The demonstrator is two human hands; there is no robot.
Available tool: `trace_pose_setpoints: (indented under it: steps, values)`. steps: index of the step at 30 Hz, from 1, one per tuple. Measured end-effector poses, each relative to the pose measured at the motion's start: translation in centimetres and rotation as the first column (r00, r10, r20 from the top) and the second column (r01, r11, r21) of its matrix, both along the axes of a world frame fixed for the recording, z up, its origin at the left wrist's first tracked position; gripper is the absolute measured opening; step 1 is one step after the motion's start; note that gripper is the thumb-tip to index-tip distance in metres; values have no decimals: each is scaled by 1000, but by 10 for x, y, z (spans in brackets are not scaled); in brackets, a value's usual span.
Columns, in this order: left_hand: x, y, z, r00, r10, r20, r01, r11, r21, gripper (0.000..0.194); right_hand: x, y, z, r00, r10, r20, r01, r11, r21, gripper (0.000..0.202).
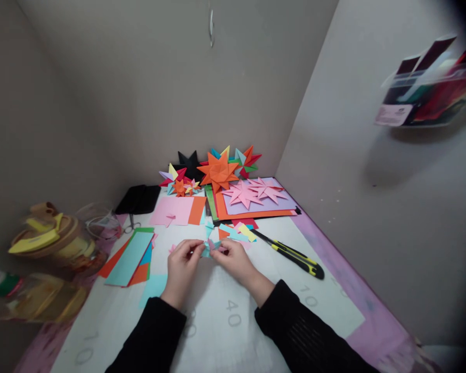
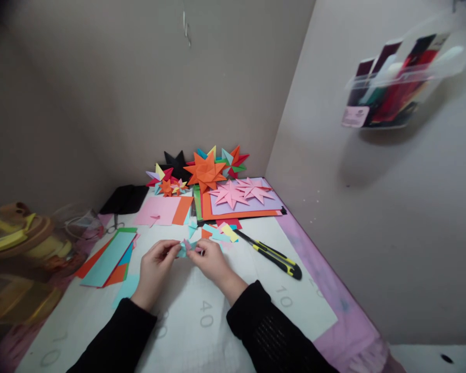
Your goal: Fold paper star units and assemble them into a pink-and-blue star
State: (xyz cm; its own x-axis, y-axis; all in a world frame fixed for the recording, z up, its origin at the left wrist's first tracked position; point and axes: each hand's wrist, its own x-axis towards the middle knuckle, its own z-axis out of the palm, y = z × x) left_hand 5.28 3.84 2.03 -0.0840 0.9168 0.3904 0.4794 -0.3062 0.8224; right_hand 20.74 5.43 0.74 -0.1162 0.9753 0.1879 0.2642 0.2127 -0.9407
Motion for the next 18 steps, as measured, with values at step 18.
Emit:
trace_pose_setpoints:
  steps: [18]
  values:
    - [-11, 5, 3, 960, -230, -160, 244, 967, 70, 11, 5, 0, 1, 996, 6, 89, -20, 988, 150, 27]
